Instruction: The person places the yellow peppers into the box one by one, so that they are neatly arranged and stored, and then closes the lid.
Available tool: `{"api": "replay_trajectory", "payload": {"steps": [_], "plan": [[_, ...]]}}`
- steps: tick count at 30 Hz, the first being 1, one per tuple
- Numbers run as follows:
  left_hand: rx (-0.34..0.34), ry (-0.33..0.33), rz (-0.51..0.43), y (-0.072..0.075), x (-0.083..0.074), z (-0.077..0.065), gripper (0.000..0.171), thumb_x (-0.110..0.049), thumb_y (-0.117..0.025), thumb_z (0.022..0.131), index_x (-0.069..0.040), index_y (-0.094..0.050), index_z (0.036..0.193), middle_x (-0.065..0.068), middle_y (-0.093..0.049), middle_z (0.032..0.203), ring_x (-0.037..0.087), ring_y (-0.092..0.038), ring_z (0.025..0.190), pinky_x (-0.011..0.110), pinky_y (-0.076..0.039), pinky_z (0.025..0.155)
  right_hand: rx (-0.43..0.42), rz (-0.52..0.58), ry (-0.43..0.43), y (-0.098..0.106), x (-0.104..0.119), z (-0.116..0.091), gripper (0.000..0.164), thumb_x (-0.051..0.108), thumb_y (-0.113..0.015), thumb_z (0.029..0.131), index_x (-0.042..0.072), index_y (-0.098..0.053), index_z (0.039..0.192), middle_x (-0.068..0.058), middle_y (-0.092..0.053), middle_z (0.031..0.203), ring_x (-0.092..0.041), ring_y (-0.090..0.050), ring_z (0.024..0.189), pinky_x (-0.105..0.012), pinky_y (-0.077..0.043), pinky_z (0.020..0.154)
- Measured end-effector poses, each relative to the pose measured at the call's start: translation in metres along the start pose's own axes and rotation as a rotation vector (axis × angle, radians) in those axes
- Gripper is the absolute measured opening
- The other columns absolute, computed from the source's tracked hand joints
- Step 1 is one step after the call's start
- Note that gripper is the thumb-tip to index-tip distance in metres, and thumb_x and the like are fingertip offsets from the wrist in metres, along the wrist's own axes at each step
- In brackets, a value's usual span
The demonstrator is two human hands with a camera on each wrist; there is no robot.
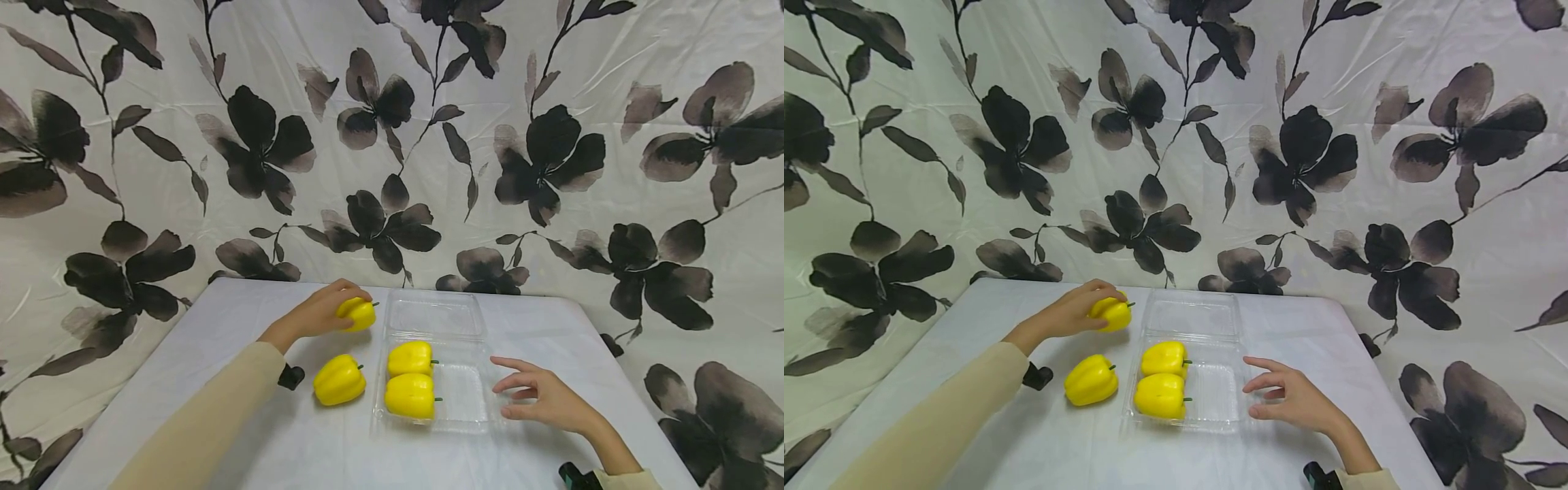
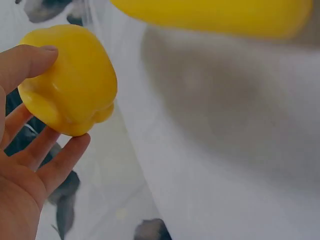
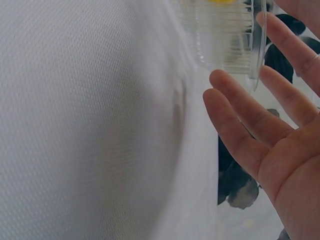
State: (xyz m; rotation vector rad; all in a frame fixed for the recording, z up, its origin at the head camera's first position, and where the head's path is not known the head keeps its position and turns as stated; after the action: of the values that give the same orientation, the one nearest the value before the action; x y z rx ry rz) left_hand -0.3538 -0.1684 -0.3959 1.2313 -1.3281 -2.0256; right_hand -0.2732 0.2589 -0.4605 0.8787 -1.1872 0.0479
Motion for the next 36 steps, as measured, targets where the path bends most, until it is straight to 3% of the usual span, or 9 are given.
{"api": "replay_trajectory", "payload": {"steps": [12,17,22,30,36], "plan": [[0.052,-0.119,-0.002,-0.004,-0.065,0.026,0.054,-0.012,-0.082,0.095,-0.029,-0.063,0.142,0.005,-0.051,0.152,0.031,-0.053,0.138,0.055,-0.047,0.115,-0.009,-0.010,-0.016,-0.001,-0.003,0.002,0.028,0.020,-0.086,0.091,0.012,-0.080,0.117,-0.019,-0.044,0.164,-0.015,-0.063,0.129,-0.041,-0.061,0.097],[0.095,-0.170,-0.003,-0.011,-0.094,0.035,0.054,-0.013,-0.081,0.096,-0.032,-0.062,0.142,0.003,-0.050,0.153,0.029,-0.054,0.136,0.052,-0.049,0.114,-0.008,-0.003,-0.018,-0.002,-0.003,0.003,0.028,0.019,-0.086,0.091,0.011,-0.080,0.117,-0.021,-0.043,0.164,-0.005,-0.063,0.124,-0.041,-0.061,0.097],[0.144,-0.204,0.015,-0.025,-0.119,0.044,0.054,-0.015,-0.080,0.097,-0.033,-0.061,0.144,0.002,-0.049,0.154,0.029,-0.053,0.137,0.052,-0.048,0.115,-0.010,-0.005,-0.023,-0.002,-0.003,0.003,0.028,0.020,-0.086,0.091,0.012,-0.080,0.118,-0.020,-0.043,0.164,-0.004,-0.063,0.123,-0.042,-0.061,0.097],[0.190,-0.233,0.053,-0.047,-0.142,0.059,0.055,-0.020,-0.081,0.097,-0.035,-0.060,0.146,0.001,-0.050,0.156,0.026,-0.055,0.136,0.048,-0.048,0.115,-0.010,-0.023,-0.042,-0.002,-0.007,0.004,0.028,0.021,-0.086,0.092,0.015,-0.080,0.118,-0.020,-0.044,0.164,-0.022,-0.060,0.134,-0.040,-0.061,0.097],[0.205,-0.246,0.026,-0.060,-0.152,0.064,0.056,-0.018,-0.081,0.096,-0.036,-0.061,0.145,0.000,-0.051,0.154,0.025,-0.055,0.137,0.047,-0.048,0.116,-0.018,-0.030,-0.042,-0.001,-0.011,0.006,0.028,0.021,-0.086,0.092,0.015,-0.080,0.118,-0.017,-0.044,0.165,-0.036,-0.059,0.134,-0.036,-0.061,0.097]]}}
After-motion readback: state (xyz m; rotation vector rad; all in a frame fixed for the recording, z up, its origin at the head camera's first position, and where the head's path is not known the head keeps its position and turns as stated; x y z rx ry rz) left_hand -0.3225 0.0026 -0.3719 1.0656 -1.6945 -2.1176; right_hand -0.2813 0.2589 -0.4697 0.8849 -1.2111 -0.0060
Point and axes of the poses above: each hand's wrist, its own z-axis towards the middle knuckle, its own y-axis out of the back of the hand, x = y × z, the point moved 5 cm from there along z, towards the middle knuckle
